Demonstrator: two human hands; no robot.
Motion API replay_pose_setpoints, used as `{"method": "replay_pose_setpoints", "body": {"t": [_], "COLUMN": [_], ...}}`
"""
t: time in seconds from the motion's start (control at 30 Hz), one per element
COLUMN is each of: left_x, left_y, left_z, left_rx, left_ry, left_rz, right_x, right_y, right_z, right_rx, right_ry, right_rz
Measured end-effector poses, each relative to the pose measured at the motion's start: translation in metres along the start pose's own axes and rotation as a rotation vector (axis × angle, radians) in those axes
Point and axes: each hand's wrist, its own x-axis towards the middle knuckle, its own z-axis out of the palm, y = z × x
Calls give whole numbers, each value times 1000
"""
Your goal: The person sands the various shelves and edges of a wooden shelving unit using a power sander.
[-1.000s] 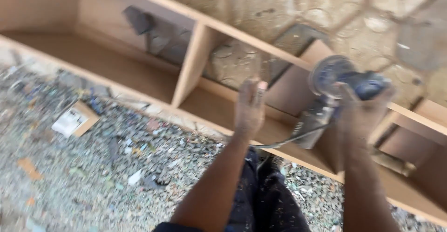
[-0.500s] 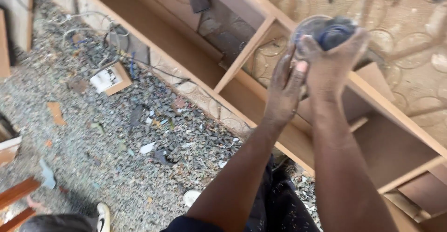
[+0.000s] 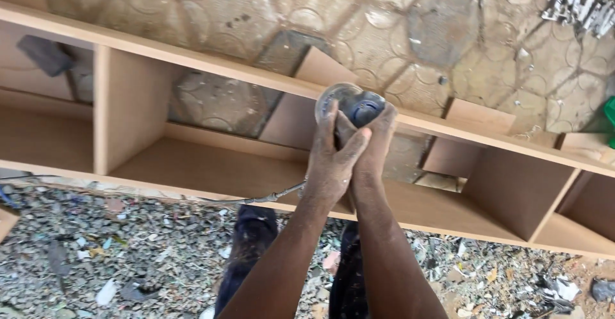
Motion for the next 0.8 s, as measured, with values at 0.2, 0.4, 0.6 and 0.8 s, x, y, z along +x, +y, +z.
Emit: {"method": "replay_pose_setpoints", "body": {"t": [0.2, 0.4, 0.6, 0.8], "left_x": [-25, -38, -41, -22], "left_y": [-49, -87, -60, -90], "left_z": [159, 252, 238, 193], "left_rx": [124, 266, 171, -123], "left_ry": [-129, -261, -201, 50], "left_rz": [-126, -55, -100, -45], "right_x": [114, 129, 113, 100], "right_y": [104, 117, 71, 49], "right_z": [-151, -234, -207, -152], "right_rx": [314, 103, 62, -380], "right_ry": [2, 106, -57, -407], "right_rz": [28, -107, -171, -597]}}
